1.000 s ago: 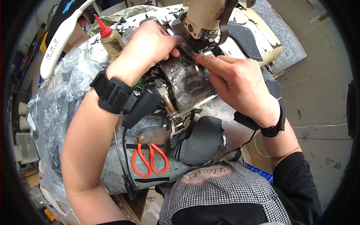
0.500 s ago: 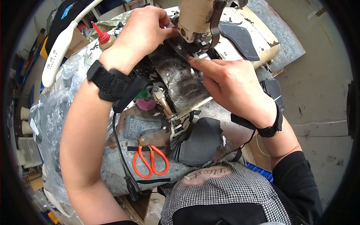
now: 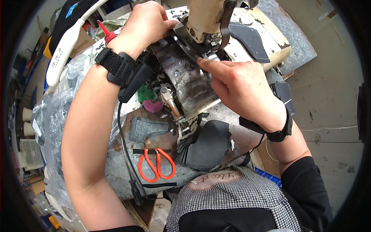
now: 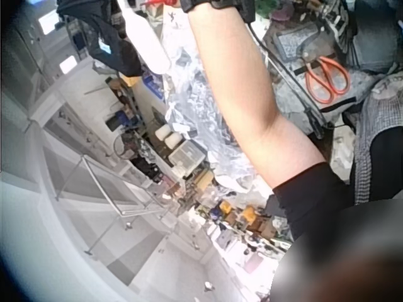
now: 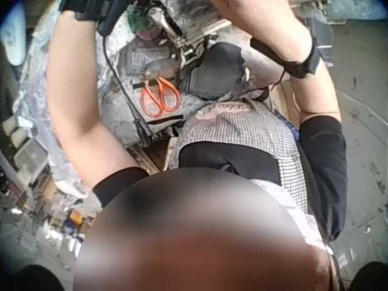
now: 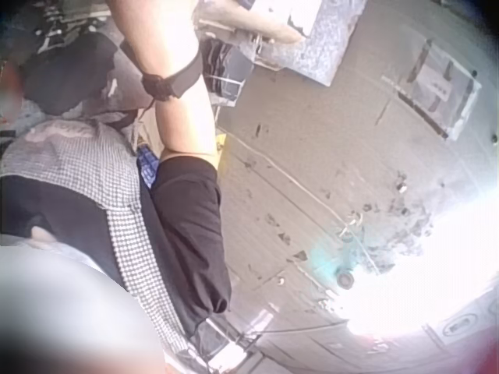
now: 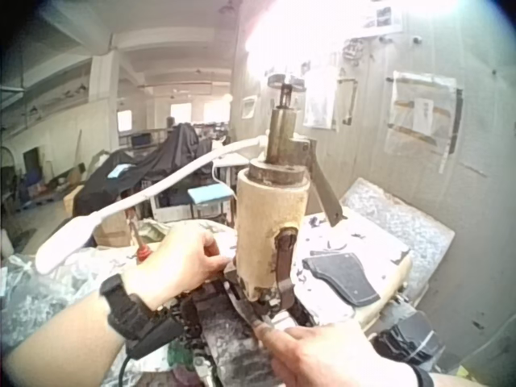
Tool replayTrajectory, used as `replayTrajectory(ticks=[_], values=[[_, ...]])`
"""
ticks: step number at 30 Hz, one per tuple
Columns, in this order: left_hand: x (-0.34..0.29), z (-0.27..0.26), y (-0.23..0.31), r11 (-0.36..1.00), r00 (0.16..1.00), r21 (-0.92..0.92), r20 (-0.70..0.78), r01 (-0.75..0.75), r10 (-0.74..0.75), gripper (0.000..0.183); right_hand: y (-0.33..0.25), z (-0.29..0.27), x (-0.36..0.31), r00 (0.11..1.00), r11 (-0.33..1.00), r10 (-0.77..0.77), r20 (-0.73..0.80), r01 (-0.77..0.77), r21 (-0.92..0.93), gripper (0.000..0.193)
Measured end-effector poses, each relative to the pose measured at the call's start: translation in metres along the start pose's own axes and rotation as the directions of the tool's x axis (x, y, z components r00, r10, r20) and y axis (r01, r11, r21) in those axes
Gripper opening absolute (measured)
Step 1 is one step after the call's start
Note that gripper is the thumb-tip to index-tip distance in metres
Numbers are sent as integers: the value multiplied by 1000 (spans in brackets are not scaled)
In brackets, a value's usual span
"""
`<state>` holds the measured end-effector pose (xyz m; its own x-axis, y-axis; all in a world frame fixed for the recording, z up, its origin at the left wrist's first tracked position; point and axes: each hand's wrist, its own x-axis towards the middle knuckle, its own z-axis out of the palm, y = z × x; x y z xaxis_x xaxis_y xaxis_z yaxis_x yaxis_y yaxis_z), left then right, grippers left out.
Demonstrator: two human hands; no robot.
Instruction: The person sharpens a rotating wheel on a machine with a metal tool, applies oil from a bottle, and trims pieces of black material with shears. They then press the material against the rotating wheel before placing the finished pieces onto a stack.
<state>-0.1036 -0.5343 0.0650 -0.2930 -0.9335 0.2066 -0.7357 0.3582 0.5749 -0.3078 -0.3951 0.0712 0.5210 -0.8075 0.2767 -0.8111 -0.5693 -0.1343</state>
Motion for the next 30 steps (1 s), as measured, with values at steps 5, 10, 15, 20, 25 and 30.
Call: replayTrajectory(ticks=[5,10,15,20,25,30], values=[[-4,-5,7,913,941,253,-21,-321,337,18,4,1,2,998,999,-47,-33,48,23,33],[-9,-6,24,978,992,194,-81,-78,95,17,5,1,1,997,997,-52,-65,56,62,37],[-3,-3,5,899,941,309,-33,-310,336,20,2,1,2,996,995,-67,-66,72,69,37],[-12,-10,24,970,990,201,3,-139,141,18,4,2,1,995,995,-58,-75,63,72,37],[-6,-4,19,916,979,351,3,-193,205,14,2,3,2,994,994,-64,-86,71,79,36],[-10,-6,25,985,996,171,-76,-30,43,14,2,3,1,993,995,-66,-102,73,73,36]])
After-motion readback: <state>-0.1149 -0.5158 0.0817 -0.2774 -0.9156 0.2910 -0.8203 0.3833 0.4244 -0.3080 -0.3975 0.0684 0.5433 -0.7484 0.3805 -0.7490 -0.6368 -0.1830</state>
